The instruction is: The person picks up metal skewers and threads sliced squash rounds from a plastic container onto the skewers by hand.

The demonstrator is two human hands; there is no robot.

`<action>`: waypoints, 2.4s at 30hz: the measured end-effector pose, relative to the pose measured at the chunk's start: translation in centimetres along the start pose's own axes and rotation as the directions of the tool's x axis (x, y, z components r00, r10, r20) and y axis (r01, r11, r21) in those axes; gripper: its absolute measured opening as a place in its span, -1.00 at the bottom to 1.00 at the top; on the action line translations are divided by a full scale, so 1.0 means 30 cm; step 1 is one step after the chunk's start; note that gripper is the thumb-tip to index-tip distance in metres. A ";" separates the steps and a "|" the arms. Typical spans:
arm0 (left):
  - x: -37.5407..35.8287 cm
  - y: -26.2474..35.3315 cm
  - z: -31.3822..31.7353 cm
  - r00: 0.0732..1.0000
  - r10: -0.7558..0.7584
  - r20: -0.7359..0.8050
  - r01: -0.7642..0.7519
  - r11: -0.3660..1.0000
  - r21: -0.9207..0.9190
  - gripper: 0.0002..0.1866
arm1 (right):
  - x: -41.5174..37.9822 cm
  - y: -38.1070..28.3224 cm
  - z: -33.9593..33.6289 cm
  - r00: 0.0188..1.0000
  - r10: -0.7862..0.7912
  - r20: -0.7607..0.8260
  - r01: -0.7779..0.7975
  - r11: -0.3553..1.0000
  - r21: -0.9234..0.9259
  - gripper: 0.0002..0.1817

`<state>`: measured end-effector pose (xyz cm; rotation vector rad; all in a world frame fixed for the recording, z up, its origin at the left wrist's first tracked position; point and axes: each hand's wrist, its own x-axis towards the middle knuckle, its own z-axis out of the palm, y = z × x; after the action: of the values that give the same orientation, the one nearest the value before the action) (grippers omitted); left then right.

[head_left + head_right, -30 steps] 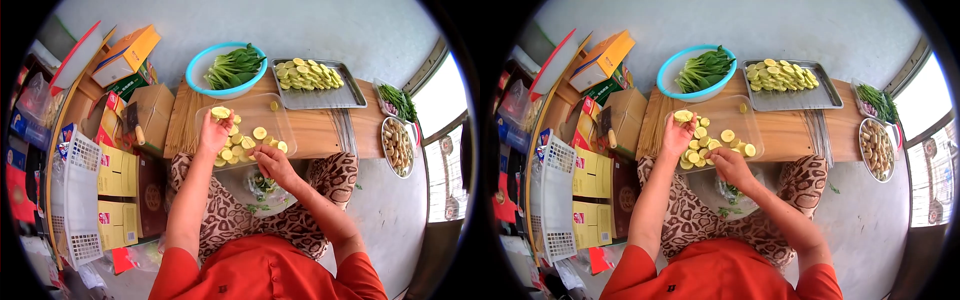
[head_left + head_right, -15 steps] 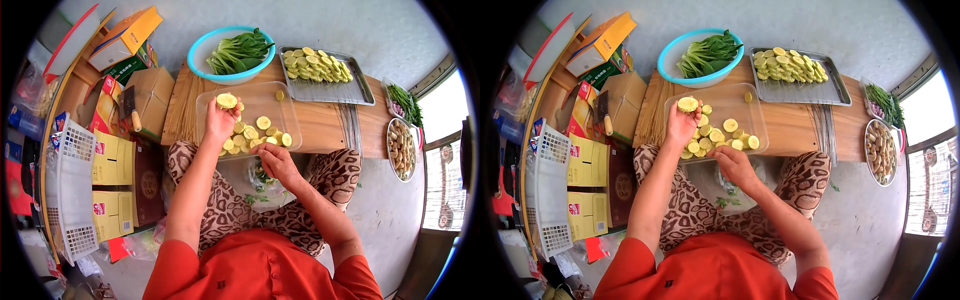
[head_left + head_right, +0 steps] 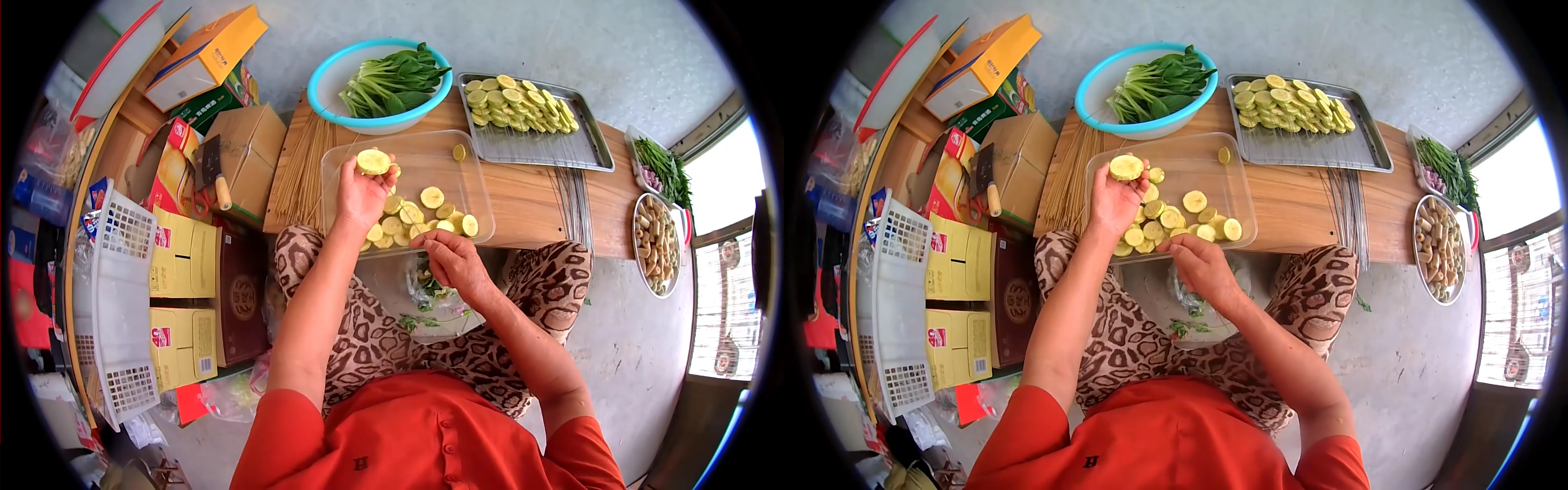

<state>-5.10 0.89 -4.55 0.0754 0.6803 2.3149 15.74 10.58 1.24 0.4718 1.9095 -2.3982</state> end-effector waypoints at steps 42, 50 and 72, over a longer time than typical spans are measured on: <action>-0.042 -0.061 0.053 0.994 -0.034 0.101 0.043 0.995 -0.088 -0.59 | 0.045 0.020 0.035 0.996 -0.047 -0.076 0.052 0.997 0.058 -0.75; -0.044 -0.060 0.056 0.992 -0.033 0.121 0.042 0.997 -0.069 -0.58 | 0.065 0.016 0.042 0.995 -0.042 -0.096 0.050 0.995 0.082 -0.73; -0.095 -0.101 0.110 0.976 -0.162 0.143 0.153 0.986 0.071 -0.56 | 0.135 0.007 -0.009 0.996 -0.049 -0.078 0.052 0.998 0.038 -0.75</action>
<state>-0.29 2.38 -2.82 0.2117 0.6547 2.1137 11.99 11.43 -0.06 0.5319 1.9289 -2.4893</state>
